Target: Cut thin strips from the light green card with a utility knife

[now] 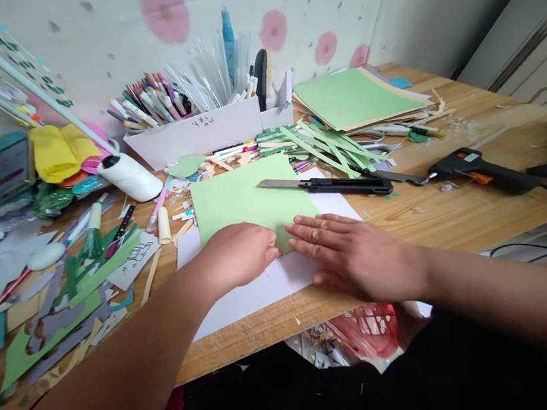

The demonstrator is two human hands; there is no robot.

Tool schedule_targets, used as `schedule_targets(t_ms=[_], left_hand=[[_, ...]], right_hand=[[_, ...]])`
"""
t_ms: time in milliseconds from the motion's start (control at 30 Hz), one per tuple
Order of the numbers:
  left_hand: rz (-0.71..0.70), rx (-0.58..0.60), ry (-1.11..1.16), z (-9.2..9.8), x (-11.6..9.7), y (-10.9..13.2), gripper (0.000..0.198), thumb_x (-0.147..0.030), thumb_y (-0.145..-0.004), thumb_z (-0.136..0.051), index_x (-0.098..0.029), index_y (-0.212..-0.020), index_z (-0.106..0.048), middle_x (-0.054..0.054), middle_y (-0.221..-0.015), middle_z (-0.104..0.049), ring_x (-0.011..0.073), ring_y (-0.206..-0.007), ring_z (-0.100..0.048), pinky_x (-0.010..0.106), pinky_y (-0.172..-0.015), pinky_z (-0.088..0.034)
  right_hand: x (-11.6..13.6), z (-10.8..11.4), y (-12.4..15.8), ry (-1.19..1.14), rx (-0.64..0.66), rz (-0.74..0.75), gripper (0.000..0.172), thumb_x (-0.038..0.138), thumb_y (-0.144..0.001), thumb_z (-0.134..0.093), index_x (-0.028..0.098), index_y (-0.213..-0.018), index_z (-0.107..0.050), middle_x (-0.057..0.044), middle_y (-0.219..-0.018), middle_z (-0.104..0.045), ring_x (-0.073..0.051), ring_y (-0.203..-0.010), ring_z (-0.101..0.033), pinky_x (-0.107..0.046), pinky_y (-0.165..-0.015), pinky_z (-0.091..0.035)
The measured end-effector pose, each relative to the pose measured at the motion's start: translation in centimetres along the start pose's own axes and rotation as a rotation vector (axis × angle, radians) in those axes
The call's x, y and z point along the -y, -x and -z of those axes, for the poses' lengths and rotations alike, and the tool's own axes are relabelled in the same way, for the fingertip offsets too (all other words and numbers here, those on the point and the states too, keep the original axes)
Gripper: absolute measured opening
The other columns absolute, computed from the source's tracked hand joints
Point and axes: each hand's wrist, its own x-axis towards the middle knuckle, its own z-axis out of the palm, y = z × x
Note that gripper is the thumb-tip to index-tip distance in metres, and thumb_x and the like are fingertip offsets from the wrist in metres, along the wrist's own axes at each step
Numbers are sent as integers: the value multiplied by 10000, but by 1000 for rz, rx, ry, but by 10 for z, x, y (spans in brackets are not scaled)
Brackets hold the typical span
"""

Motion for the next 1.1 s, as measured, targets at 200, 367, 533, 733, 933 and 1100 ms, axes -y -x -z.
schedule_targets(t_ms=[200, 367, 533, 733, 933, 1100], left_hand=[[-2, -70, 21, -7, 13, 17, 285, -388, -924, -521, -184, -727, -550, 33, -800, -583, 193, -725, -548, 293, -593, -300], [33, -79, 80, -25, 45, 46, 303, -377, -940, -467, -181, -721, -541, 31, -834, -536, 196, -769, -530, 323, -677, -338], [144, -200, 94, -50, 65, 64, 324, -390, -929, -440, -199, -723, -600, 31, -822, -524, 245, -894, -516, 409, -820, -318], [290, -352, 124, -67, 67, 69, 310, -403, -869, -528, -194, -641, -543, 28, -836, -530, 255, -948, -488, 408, -829, -309], [372, -422, 95, -71, 77, 76, 228, -381, -828, -610, -197, -720, -529, 40, -914, -565, 273, -953, -519, 409, -762, -350], [130, -882, 23, -65, 16, 79, 178, -160, -920, -447, -178, -1006, -602, 92, -1070, -623, 251, -1075, -555, 452, -939, -411]], right_hand=[[2, -14, -3, -101, 175, 4, 745, 561, -964, -369, -13, -1438, -388, -234, -1523, -249, -325, -1428, -232, -507, -1153, -286], [1, -11, -2, -110, 178, -2, 723, 538, -961, -396, -12, -1431, -404, -228, -1523, -256, -325, -1426, -239, -497, -1155, -290], [3, -11, -3, -83, 149, -1, 688, 502, -957, -429, 2, -1429, -416, -214, -1521, -279, -320, -1422, -259, -486, -1149, -313], [4, -12, -3, -19, 128, 9, 619, 429, -963, -432, 2, -1412, -445, -213, -1508, -318, -329, -1399, -312, -488, -1125, -355], [5, -12, -2, -14, 119, 10, 626, 425, -966, -431, 2, -1428, -420, -209, -1513, -313, -324, -1405, -300, -484, -1131, -347], [6, -14, -1, -47, 125, 6, 660, 460, -955, -445, 4, -1431, -413, -212, -1518, -300, -318, -1420, -269, -487, -1140, -330]])
